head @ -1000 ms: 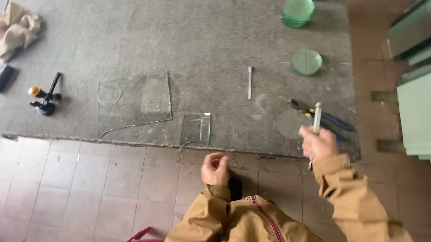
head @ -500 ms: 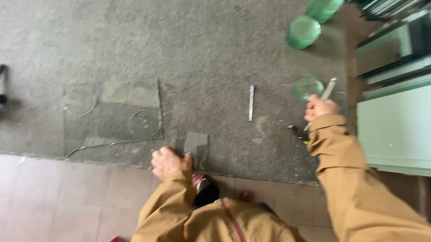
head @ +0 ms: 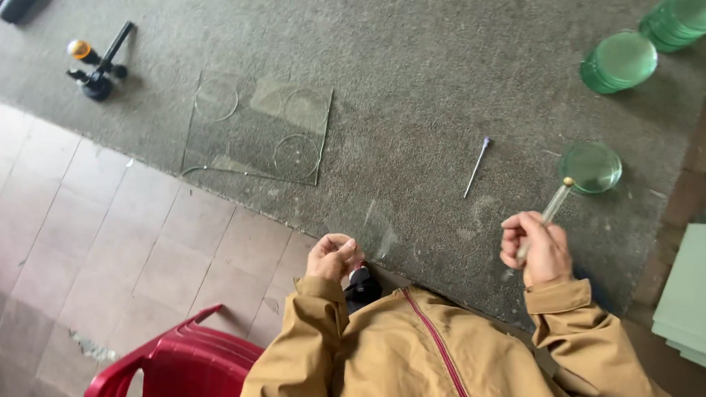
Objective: Cutting circular shapes from a glass sheet using a manual glass cutter and snapping the glass along the score lines.
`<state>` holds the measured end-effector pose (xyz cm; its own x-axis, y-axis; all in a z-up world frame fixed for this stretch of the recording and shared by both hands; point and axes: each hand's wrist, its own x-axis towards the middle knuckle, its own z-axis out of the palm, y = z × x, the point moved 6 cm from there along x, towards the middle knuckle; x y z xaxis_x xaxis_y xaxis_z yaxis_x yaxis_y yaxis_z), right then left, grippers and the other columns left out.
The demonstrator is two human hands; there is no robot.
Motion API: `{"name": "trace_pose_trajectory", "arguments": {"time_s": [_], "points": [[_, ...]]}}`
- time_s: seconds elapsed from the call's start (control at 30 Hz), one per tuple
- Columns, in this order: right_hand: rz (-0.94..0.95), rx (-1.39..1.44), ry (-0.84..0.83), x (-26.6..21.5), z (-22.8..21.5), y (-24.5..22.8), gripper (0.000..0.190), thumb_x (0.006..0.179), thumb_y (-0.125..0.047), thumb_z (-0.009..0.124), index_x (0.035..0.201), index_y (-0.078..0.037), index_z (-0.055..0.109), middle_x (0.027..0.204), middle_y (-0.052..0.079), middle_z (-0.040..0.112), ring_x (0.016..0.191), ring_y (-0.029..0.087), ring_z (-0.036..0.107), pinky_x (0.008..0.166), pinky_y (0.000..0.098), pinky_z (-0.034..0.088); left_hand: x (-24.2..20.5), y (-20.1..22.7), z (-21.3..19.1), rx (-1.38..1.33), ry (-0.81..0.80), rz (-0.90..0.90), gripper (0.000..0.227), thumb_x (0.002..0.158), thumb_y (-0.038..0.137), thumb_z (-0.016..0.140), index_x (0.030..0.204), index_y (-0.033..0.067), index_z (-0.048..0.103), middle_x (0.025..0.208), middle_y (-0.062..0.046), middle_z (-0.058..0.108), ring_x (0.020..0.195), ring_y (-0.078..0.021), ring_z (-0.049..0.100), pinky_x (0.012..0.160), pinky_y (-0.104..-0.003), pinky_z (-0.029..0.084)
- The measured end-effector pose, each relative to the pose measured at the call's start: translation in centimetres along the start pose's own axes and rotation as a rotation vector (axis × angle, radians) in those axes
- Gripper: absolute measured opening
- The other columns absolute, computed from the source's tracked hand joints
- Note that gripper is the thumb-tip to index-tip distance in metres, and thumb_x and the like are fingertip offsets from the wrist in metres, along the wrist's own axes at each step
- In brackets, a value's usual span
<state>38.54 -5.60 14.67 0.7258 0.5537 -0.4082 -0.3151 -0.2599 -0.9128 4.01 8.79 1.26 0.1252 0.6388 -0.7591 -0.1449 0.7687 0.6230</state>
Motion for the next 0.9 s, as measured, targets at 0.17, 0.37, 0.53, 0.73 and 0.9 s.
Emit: {"name": "trace_pose_trajectory", "arguments": {"time_s": [0.17, 0.37, 0.53, 0.73, 0.9], "points": [[-0.241, -0.643, -0.205, -1.1, 1.5, -3.9, 0.035, 0.105, -0.039, 0.055, 0.097, -0.013, 0.076, 0.079, 0.011, 0.061, 0.072, 0.025, 0.058, 0.073, 0.0373, 0.05, -3.2, -2.2, 2.0, -0.341, 0.1, -0.108, 0.023, 0.086, 0.006, 0.082, 0.096, 0.0125, 0.062, 0.101, -0.009, 0.08, 0.092, -0.0254, 0.079, 0.077, -0.034, 0.062], [-0.475, -0.626, -0.374, -1.1, 3.0, -4.0, 0.02, 0.104, -0.019, 0.063, 0.103, -0.003, 0.075, 0.08, 0.017, 0.068, 0.055, 0.023, 0.063, 0.054, 0.0367, 0.055, -2.0, -4.0, 3.2, -0.524, 0.231, -0.085, 0.027, 0.082, 0.002, 0.085, 0.094, 0.0083, 0.062, 0.095, -0.014, 0.079, 0.086, -0.0274, 0.079, 0.072, -0.035, 0.066], [-0.538, -0.812, -0.478, -2.6, 4.6, -5.2, 0.002, 0.088, -0.009, 0.077, 0.089, -0.008, 0.077, 0.079, 0.013, 0.075, 0.068, 0.028, 0.075, 0.062, 0.0367, 0.06, -1.5, -5.2, 2.5, -0.38, 0.28, -0.054, 0.027, 0.082, 0.004, 0.085, 0.1, 0.0111, 0.066, 0.084, -0.007, 0.076, 0.073, -0.0199, 0.078, 0.062, -0.025, 0.064], [-0.399, -0.875, -0.442, -2.4, 4.8, -5.2, 0.004, 0.088, -0.008, 0.074, 0.088, -0.004, 0.073, 0.08, 0.02, 0.075, 0.076, 0.034, 0.075, 0.066, 0.0428, 0.06, -0.7, -4.9, 0.8, -0.269, 0.149, -0.002, 0.036, 0.076, 0.008, 0.092, 0.101, 0.0161, 0.068, 0.085, -0.015, 0.077, 0.071, -0.0273, 0.079, 0.055, -0.029, 0.064], [-0.388, -0.88, -0.413, -2.5, 5.1, -4.8, 0.003, 0.087, -0.009, 0.074, 0.088, -0.007, 0.073, 0.079, 0.021, 0.073, 0.075, 0.036, 0.074, 0.065, 0.0433, 0.057, -3.0, -2.2, 1.4, -0.185, 0.043, -0.084, 0.029, 0.08, 0.012, 0.088, 0.096, 0.0114, 0.064, 0.082, -0.018, 0.076, 0.067, -0.0275, 0.078, 0.056, -0.031, 0.064]]}}
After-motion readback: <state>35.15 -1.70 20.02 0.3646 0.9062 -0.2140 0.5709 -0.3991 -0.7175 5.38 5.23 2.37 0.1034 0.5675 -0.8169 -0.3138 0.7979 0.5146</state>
